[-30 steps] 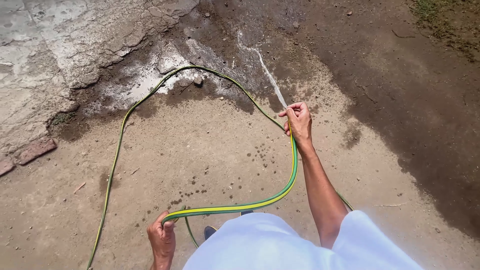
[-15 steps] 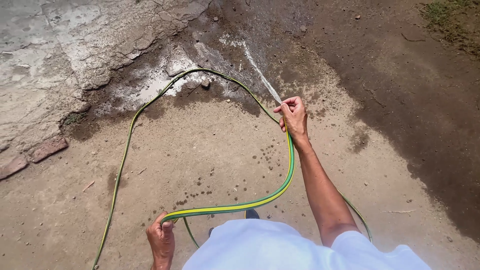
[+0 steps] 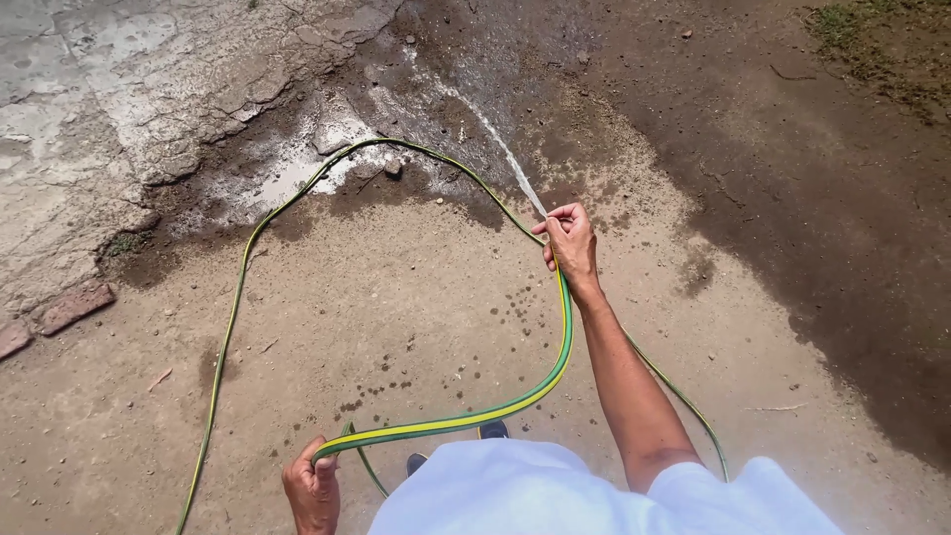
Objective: A person uses a garden hose to water the ground in an outdoor area.
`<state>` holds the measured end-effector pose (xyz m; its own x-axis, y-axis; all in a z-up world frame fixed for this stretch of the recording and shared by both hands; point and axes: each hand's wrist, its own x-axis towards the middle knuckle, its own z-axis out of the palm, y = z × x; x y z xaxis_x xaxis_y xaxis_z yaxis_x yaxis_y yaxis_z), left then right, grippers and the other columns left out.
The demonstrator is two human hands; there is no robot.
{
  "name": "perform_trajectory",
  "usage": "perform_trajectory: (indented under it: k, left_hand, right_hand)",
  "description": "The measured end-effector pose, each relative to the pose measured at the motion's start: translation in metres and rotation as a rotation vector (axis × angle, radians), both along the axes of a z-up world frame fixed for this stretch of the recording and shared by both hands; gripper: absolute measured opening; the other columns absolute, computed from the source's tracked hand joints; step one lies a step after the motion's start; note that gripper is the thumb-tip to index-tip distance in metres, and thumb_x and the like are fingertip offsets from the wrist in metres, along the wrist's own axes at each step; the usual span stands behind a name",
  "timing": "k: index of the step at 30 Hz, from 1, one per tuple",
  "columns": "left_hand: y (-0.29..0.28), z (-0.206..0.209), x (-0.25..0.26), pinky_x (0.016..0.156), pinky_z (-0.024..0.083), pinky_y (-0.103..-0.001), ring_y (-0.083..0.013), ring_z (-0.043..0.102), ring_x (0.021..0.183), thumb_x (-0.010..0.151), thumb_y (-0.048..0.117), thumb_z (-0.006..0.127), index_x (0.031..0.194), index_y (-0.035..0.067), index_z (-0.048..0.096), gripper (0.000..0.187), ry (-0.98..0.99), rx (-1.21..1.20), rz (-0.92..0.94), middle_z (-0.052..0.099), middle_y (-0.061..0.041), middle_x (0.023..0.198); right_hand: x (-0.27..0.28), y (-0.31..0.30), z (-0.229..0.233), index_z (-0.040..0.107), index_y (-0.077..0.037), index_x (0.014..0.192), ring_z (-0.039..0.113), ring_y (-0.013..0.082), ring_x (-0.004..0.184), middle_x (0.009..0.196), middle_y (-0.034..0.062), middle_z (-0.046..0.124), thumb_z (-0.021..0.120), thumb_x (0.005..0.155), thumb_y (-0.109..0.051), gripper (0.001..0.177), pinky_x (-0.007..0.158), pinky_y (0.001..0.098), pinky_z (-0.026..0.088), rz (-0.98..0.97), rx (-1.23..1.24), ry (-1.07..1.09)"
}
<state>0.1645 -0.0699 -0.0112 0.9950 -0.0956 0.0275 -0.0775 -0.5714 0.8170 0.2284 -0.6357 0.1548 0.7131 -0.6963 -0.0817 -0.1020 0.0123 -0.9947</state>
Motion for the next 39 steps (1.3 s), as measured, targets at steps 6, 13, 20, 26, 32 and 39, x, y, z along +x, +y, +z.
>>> perform_trajectory:
  k: [6,13,20,26,32,39]
  left_hand:
    - [0.006,-0.002,0.001,0.062,0.035,-0.042,-0.0178,0.049,0.063,0.093,0.098,0.029,0.078,0.012,0.069,0.095,0.058,0.036,-0.024,0.061,0.001,0.062]
    - [0.006,0.000,0.007,0.059,0.028,-0.041,-0.0166,0.038,0.059,0.093,0.100,0.029,0.075,0.013,0.064,0.095,0.048,0.036,-0.098,0.042,0.002,0.061]
    - [-0.010,-0.007,0.012,0.061,0.026,-0.040,-0.0179,0.032,0.066,0.095,0.097,0.036,0.074,0.017,0.059,0.086,0.037,0.065,-0.197,0.032,0.002,0.068]
    - [-0.031,-0.013,0.021,0.060,0.024,-0.041,-0.0158,0.030,0.065,0.092,0.095,0.043,0.090,0.010,0.079,0.093,0.098,0.062,-0.289,0.033,0.004,0.066]
    - [-0.048,-0.010,0.020,0.059,0.025,-0.041,-0.0153,0.030,0.067,0.092,0.094,0.043,0.097,0.008,0.085,0.096,0.103,0.047,-0.367,0.035,0.004,0.067]
    - [-0.059,0.003,0.017,0.059,0.024,-0.038,-0.0129,0.031,0.064,0.094,0.096,0.041,0.075,0.014,0.059,0.086,0.089,-0.009,-0.404,0.034,0.006,0.065]
  right_hand:
    - [-0.026,0.000,-0.018,0.054,-0.013,0.115,0.059,0.0126,0.047,0.100,0.0124,0.087,0.063,0.110,-0.016,0.011,0.037,0.0281,0.041,-0.078,0.007,0.034]
    - [-0.062,0.004,-0.027,0.055,-0.012,0.114,0.056,0.0119,0.046,0.098,0.0115,0.087,0.061,0.107,-0.014,0.009,0.038,0.0278,0.040,-0.180,0.032,0.082]
    - [-0.125,-0.014,-0.052,0.057,-0.013,0.117,0.060,0.0120,0.047,0.099,0.0091,0.088,0.065,0.110,-0.018,0.011,0.038,0.0276,0.043,-0.291,0.024,0.175]
    - [-0.179,-0.024,-0.065,0.056,-0.014,0.115,0.059,0.0113,0.046,0.098,0.0083,0.088,0.064,0.107,-0.017,0.011,0.039,0.0269,0.040,-0.376,0.028,0.267]
    - [-0.214,-0.027,-0.061,0.056,-0.013,0.116,0.058,0.0128,0.047,0.099,0.0102,0.087,0.063,0.107,-0.014,0.011,0.039,0.0285,0.040,-0.460,0.048,0.272]
    - [-0.214,-0.026,-0.058,0.057,-0.013,0.118,0.058,0.0114,0.049,0.101,0.0087,0.089,0.064,0.102,-0.016,0.017,0.040,0.0272,0.042,-0.410,0.052,0.311]
